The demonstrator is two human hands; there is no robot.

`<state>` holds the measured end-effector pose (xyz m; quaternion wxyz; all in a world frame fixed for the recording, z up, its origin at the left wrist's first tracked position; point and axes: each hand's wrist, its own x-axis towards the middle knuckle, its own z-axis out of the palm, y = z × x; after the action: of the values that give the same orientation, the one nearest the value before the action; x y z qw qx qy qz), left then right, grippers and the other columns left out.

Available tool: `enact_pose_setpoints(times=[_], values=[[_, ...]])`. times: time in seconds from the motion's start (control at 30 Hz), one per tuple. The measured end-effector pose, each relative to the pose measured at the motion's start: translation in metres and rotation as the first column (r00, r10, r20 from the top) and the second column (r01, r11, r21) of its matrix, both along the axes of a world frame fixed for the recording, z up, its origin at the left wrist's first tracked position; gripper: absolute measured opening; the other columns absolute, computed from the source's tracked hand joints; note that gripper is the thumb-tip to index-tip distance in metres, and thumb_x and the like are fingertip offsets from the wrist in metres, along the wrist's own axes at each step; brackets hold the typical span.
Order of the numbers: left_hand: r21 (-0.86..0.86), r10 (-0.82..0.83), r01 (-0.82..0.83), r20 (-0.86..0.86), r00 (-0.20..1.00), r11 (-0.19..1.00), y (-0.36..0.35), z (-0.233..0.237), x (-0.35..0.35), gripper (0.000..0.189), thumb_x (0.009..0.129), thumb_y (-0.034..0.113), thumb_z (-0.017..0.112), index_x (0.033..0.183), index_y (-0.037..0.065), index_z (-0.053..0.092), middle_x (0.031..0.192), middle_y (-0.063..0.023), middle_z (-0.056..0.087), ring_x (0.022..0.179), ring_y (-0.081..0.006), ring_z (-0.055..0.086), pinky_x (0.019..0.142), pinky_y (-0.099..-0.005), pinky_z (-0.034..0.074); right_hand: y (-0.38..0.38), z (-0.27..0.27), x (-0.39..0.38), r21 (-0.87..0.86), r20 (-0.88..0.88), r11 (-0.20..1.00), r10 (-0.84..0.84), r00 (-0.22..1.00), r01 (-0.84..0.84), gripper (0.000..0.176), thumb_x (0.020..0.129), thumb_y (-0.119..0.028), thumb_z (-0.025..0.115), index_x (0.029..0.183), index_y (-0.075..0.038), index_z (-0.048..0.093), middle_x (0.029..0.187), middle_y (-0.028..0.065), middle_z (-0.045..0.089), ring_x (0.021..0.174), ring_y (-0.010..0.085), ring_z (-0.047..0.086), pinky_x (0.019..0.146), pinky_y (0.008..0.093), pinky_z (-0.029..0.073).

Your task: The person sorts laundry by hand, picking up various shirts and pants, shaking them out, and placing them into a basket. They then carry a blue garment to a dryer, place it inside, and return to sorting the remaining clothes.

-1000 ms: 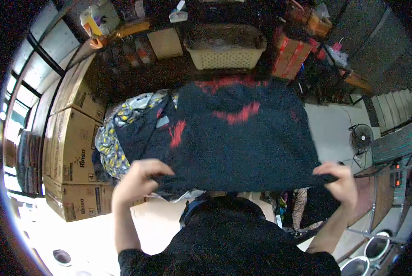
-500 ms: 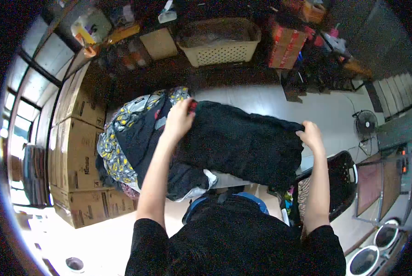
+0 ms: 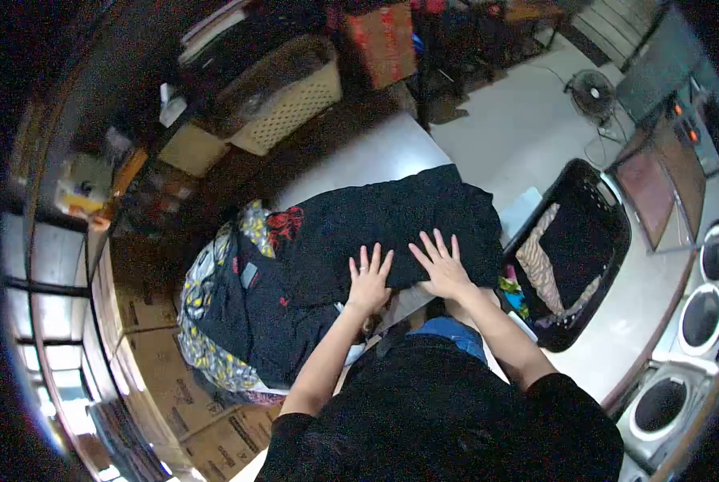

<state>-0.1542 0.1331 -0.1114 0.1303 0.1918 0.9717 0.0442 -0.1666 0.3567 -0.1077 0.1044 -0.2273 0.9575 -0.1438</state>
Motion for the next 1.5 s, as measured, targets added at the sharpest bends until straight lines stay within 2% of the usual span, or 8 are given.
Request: enact_pose_setpoints(times=[0.17,0.23,0.3,0.63,0.93,1.1,1.3,1.5], values=[[0.293,0.285,-0.378,0.316,0.905,0.878,0.02,0.036,-0.03,0.071,0.088,0.025,0.05,0.151,0.022,0.019,0.154,-0.0234,0.016,0.139,-0.0526,0.011,0.106,-0.0702,0.013,-0.013,0.001,-0.012,-0.342,0.309,0.907,-0.139,0.941,0.246,0.069,0.092,-0.046,0.05,0.151,-0.022,0.022,0.156,0.0129,0.018,0.144,0.0394,0.008,0.112,0.0642,0.005],[0.596,0.294,-0.452,0.347,0.89,0.664,0.035,0.05,-0.043,0.066,0.092,0.021,0.036,0.153,0.021,0.01,0.157,-0.0218,0.009,0.141,-0.0489,0.012,0.114,-0.051,0.016,-0.024,0.013,-0.018,-0.806,0.415,0.464,0.0,0.91,0.368,0.075,0.094,-0.05,0.047,0.151,-0.01,0.019,0.154,0.018,0.024,0.144,0.032,0.017,0.117,0.0439,0.013],[0.806,-0.035,-0.592,0.591,0.806,-0.013,0.066,0.105,-0.043,0.067,0.094,0.022,0.034,0.153,0.012,0.004,0.159,-0.0163,0.004,0.145,-0.0344,0.007,0.116,-0.0382,0.012,-0.037,0.054,-0.009,-0.756,0.653,0.122,0.083,0.753,0.643,0.072,0.095,-0.045,0.049,0.149,-0.005,0.022,0.153,0.0157,0.026,0.141,0.0252,0.025,0.115,0.0343,0.018],[0.577,-0.538,-0.772,0.576,0.616,-0.266,0.124,0.191,-0.033,0.072,0.096,0.053,0.034,0.153,0.018,0.007,0.158,-0.0134,0.008,0.142,-0.0339,0.023,0.112,-0.0521,0.022,0.079,0.142,-0.009,-0.267,0.842,-0.651,0.201,0.5,0.711,0.026,0.079,-0.014,0.058,0.1,-0.001,0.066,0.097,0.0112,0.068,0.085,0.027,0.065,0.081,0.0407,0.053],[0.664,0.193,-0.747,0.737,0.648,-0.027,-0.014,0.067,-0.008,0.059,0.096,0.037,0.052,0.141,0.002,0.039,0.138,-0.0117,0.047,0.123,-0.0246,0.05,0.101,-0.0372,0.04,0.268,0.259,0.026,-0.914,0.263,-0.012,-0.778,0.571,0.405,0.032,0.073,-0.006,0.065,0.104,0.002,0.063,0.094,0.0104,0.068,0.081,0.0209,0.065,0.077,0.0342,0.052],[0.733,0.487,-0.669,0.633,0.601,-0.127,-0.087,0.046,0.038,0.044,0.092,0.033,0.059,0.126,0.004,0.056,0.121,-0.006,0.059,0.11,-0.0178,0.056,0.089,-0.032,0.044,0.312,0.198,0.012,-0.54,-0.307,0.651,-0.743,0.595,0.533,0.058,0.078,0.0,0.058,0.135,-0.001,0.046,0.12,0.0203,0.061,0.111,0.0316,0.059,0.099,0.0349,0.042],[0.732,0.75,-0.642,0.552,0.365,-0.227,-0.123,0.035,0.083,0.045,0.088,0.029,0.066,0.122,0.001,0.059,0.119,-0.0098,0.061,0.109,-0.021,0.057,0.093,-0.0281,0.043,0.269,0.005,0.022,0.151,0.234,0.825,-0.565,0.791,0.544,0.073,0.082,-0.034,0.064,0.142,-0.005,0.036,0.144,0.0175,0.042,0.135,0.0391,0.035,0.105,0.0701,0.017],[0.524,0.993,-0.843,-0.063,0.103,0.121,-0.141,0.021,0.118,0.068,0.072,0.035,0.073,0.127,0.001,0.052,0.138,-0.0265,0.041,0.132,-0.0378,0.036,0.11,-0.0434,0.029,0.149,0.044,-0.002,0.311,0.324,0.902,-0.398,0.858,0.301,0.061,0.078,-0.045,0.067,0.123,-0.006,0.06,0.14,0.0347,0.035,0.127,0.0457,0.042,0.11,0.0444,0.032]])
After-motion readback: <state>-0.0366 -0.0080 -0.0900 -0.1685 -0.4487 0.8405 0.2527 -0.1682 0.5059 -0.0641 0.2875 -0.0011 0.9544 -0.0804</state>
